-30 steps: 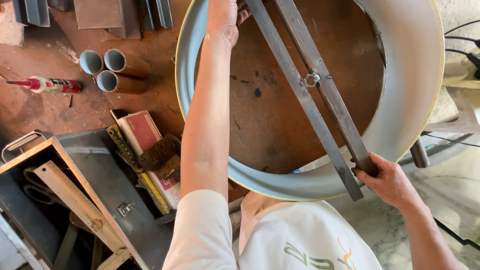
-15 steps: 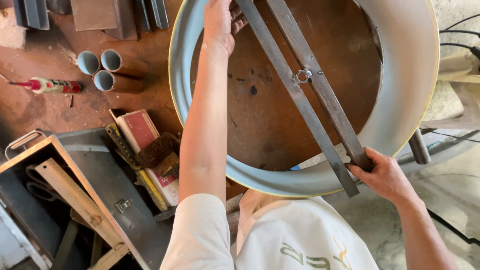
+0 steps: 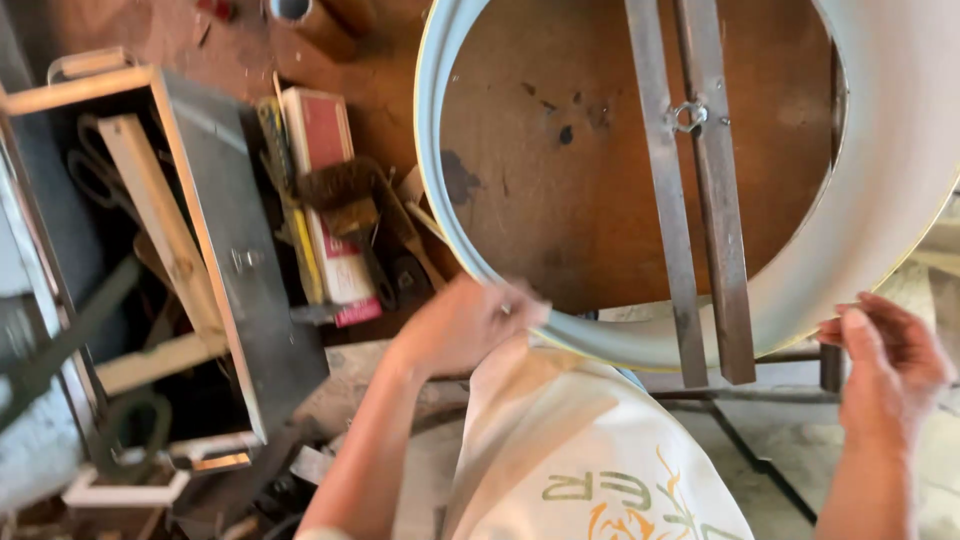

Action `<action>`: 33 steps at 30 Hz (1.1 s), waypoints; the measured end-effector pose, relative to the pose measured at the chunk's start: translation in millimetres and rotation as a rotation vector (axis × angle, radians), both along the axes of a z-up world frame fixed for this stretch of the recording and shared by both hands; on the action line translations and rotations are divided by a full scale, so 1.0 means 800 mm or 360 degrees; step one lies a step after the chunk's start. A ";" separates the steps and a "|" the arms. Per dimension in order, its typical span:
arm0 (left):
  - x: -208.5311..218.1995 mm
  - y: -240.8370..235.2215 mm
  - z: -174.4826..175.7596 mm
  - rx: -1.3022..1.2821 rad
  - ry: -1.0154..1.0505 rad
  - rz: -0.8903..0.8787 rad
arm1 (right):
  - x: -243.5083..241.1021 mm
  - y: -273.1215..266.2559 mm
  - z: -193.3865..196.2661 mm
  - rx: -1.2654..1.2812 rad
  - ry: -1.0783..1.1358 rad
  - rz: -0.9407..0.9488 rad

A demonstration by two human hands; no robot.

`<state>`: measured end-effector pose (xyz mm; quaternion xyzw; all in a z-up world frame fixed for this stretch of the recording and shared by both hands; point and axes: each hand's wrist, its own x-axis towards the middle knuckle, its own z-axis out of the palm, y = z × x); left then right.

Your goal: Cleaning and measuring metal rings and bars in a fabrication workshop.

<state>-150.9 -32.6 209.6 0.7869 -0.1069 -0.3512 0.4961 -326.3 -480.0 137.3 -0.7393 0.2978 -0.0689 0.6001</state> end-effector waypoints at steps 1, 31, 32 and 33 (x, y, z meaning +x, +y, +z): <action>-0.041 0.011 0.002 0.0308 0.0399 -0.0353 | -0.003 -0.022 -0.002 -0.0089 -0.0039 -0.0065; -0.279 0.012 -0.241 0.1365 -0.0405 0.0669 | 0.021 -0.049 -0.019 -0.0452 -0.0384 0.0642; -0.245 0.028 -0.237 0.1359 -0.0422 0.0647 | 0.020 -0.033 -0.012 -0.0456 -0.0386 0.0615; -0.210 0.042 -0.233 0.1484 -0.0719 0.0723 | 0.019 -0.018 -0.003 -0.0364 -0.0402 0.0501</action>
